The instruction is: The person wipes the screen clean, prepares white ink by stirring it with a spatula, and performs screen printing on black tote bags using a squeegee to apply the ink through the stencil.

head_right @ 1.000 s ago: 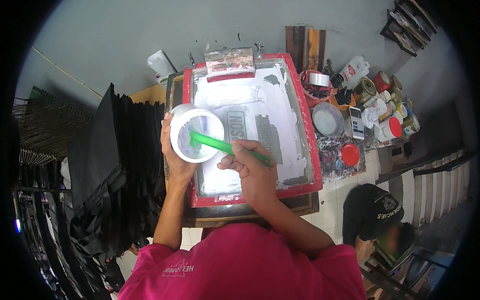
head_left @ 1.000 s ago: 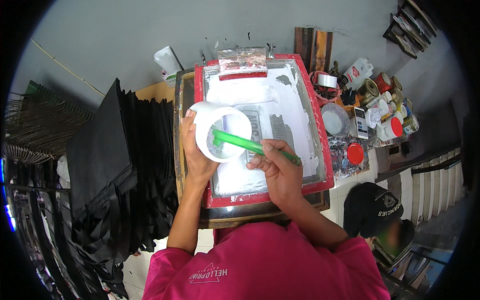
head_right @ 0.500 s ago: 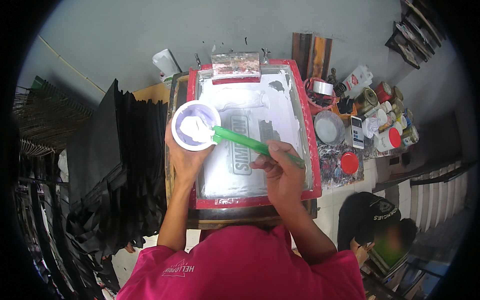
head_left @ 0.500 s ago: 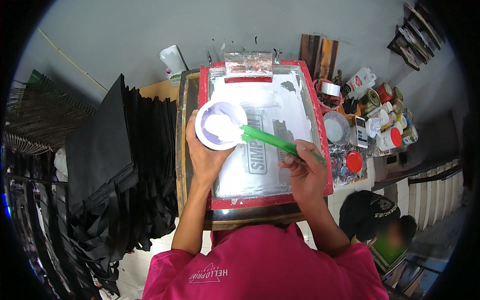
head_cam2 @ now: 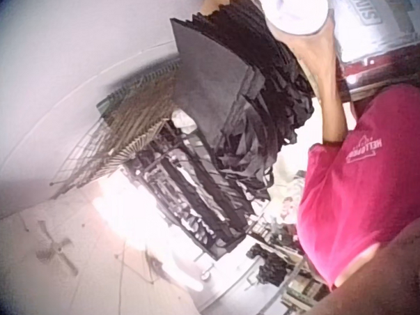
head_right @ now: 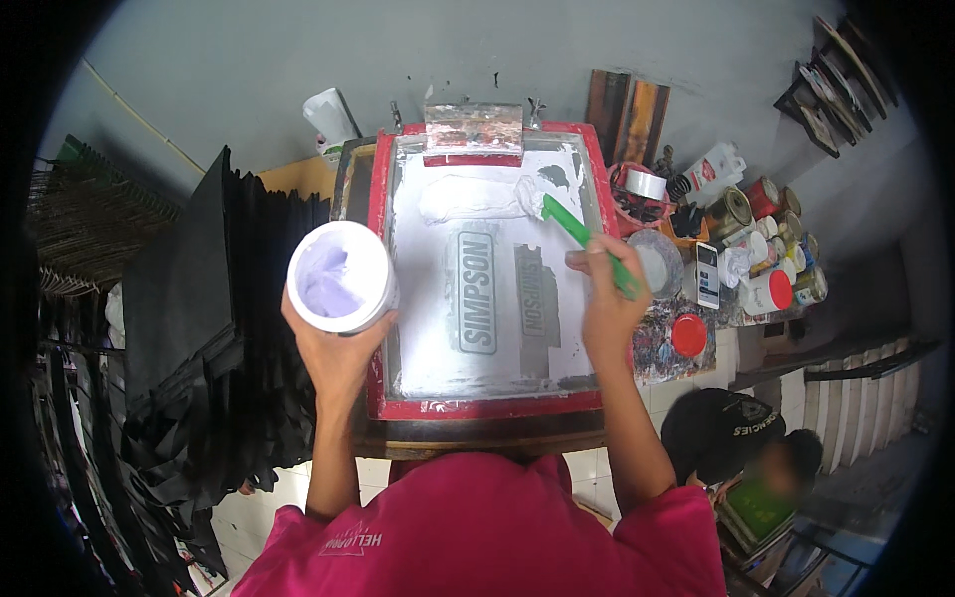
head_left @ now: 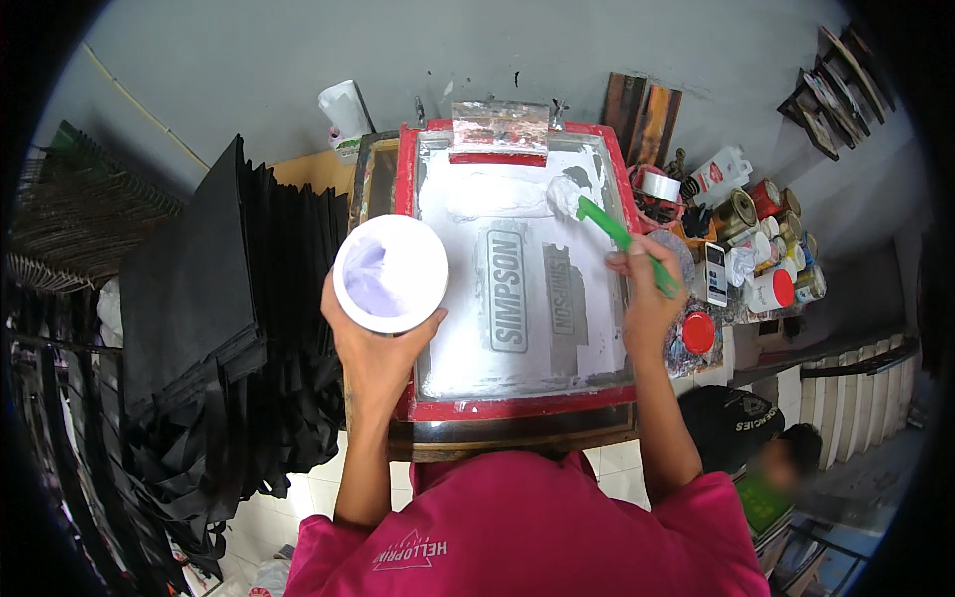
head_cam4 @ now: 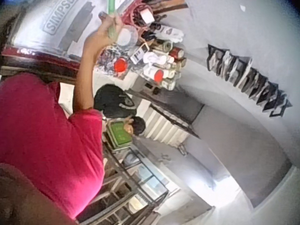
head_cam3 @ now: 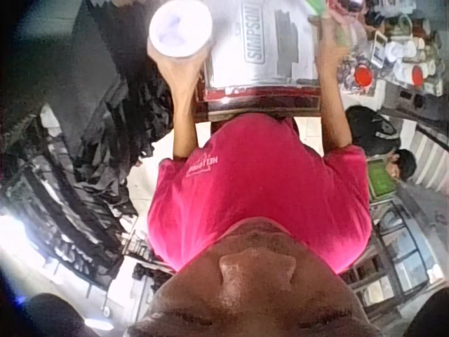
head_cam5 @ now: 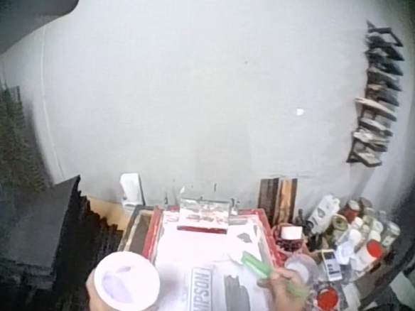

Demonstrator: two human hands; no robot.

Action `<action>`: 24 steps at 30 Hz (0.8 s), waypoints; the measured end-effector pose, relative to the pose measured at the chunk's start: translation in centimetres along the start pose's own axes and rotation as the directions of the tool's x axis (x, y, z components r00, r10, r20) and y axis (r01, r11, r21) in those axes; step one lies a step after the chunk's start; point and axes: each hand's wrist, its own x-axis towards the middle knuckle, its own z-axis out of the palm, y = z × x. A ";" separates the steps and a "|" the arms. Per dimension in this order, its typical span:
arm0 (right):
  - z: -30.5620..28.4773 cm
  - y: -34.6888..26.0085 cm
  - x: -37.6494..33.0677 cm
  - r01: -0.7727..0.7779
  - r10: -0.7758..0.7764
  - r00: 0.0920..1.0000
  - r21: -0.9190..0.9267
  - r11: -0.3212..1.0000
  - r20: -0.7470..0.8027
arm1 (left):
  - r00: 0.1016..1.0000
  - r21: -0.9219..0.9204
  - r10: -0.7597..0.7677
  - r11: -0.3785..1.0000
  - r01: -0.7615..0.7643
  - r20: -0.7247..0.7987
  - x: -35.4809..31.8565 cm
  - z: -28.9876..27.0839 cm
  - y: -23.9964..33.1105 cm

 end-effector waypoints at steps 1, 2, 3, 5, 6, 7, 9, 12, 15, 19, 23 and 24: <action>0.4 1.4 0.0 0.100 -0.092 0.994 -0.135 0.986 0.067 | 1.000 -0.014 -0.025 1.000 0.025 -0.008 -0.3 -0.6 0.1; 1.1 2.8 -0.1 0.205 -0.170 0.973 -0.255 0.945 0.153 | 0.998 -0.025 -0.054 0.998 0.054 -0.021 -0.8 -1.3 0.1; 1.9 4.1 -0.2 0.378 -0.296 0.918 -0.360 0.853 0.265 | 0.997 0.030 -0.069 0.997 0.070 -0.019 -1.0 -1.8 -0.1; 4.0 6.4 -1.5 0.586 -0.366 0.796 -0.467 0.662 0.481 | 0.995 0.032 -0.090 0.995 0.092 -0.035 -1.7 -2.3 -0.3; 5.3 6.7 -2.5 0.632 -0.329 0.754 -0.494 0.597 0.568 | 0.994 0.032 -0.100 0.994 0.101 -0.042 -2.0 -2.6 -0.4; 6.3 6.8 -2.9 0.609 -0.314 0.764 -0.470 0.638 0.564 | 0.992 0.021 -0.115 0.993 0.116 -0.044 -2.2 -2.7 -0.4; 8.2 6.4 -3.6 0.559 -0.281 0.780 -0.419 0.716 0.559 | 0.988 0.000 -0.146 0.989 0.146 -0.051 -2.7 -3.0 -0.4; 10.0 6.4 -3.6 0.637 -0.313 0.713 -0.394 0.662 0.628 | 0.988 0.006 -0.148 0.989 0.149 -0.047 -2.7 -3.1 -0.4; 11.5 6.8 -4.0 0.798 -0.278 0.495 -0.305 0.519 0.823 | 0.990 -0.017 -0.132 0.991 0.131 -0.054 -2.5 -3.2 -0.7; 10.6 6.1 -4.0 0.864 -0.051 0.291 -0.240 0.443 0.955 | 0.997 0.019 -0.067 0.998 0.067 -0.027 -1.7 -2.7 -1.1; 6.9 0.1 -1.8 0.663 -0.199 0.471 -0.196 0.723 0.860 | 0.999 0.000 -0.022 1.000 0.022 0.035 -0.2 -1.9 -1.1; 5.8 -1.2 -1.2 0.570 -0.265 0.578 -0.149 0.808 0.772 | 0.999 -0.011 -0.008 1.000 0.008 0.049 0.1 -1.6 -1.1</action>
